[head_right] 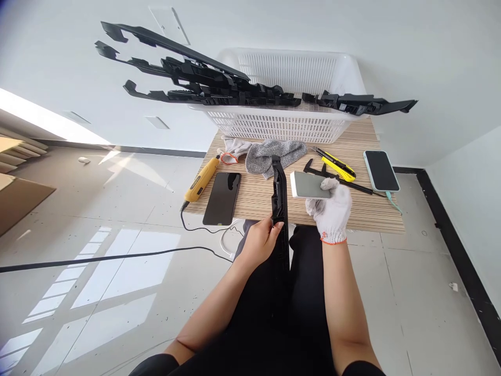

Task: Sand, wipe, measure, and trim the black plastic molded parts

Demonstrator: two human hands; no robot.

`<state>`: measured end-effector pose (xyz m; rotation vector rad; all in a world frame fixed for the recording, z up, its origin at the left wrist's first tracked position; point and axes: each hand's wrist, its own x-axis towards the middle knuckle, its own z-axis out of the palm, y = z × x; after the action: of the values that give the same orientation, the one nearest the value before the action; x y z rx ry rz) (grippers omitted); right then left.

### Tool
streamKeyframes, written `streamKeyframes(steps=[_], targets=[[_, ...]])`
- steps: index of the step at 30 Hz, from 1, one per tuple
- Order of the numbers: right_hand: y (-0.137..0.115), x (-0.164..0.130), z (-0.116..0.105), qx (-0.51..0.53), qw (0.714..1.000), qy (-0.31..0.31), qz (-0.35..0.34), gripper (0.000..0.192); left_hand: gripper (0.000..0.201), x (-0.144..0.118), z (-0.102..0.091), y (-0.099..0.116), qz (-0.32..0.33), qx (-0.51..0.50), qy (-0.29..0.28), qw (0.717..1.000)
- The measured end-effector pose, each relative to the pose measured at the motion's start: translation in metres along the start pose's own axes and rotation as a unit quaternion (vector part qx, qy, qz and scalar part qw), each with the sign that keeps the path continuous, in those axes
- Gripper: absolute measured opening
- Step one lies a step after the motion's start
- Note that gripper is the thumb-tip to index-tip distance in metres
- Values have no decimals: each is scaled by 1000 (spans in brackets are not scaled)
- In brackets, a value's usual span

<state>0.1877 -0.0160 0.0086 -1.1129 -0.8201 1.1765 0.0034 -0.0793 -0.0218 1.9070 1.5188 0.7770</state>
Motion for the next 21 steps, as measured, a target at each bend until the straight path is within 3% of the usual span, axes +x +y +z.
streamKeyframes(steps=[4,15,21], targets=[[6,-1,11,25,999,12,18,35,31,1,1,0,11,27,4,1000],[15,0,15,-119,991,63,-12,69,29,1,3,0,16,27,0,1000],[8,-1,14,-78,996,37,22,59,29,1,-1,3,11,4,3,1000]])
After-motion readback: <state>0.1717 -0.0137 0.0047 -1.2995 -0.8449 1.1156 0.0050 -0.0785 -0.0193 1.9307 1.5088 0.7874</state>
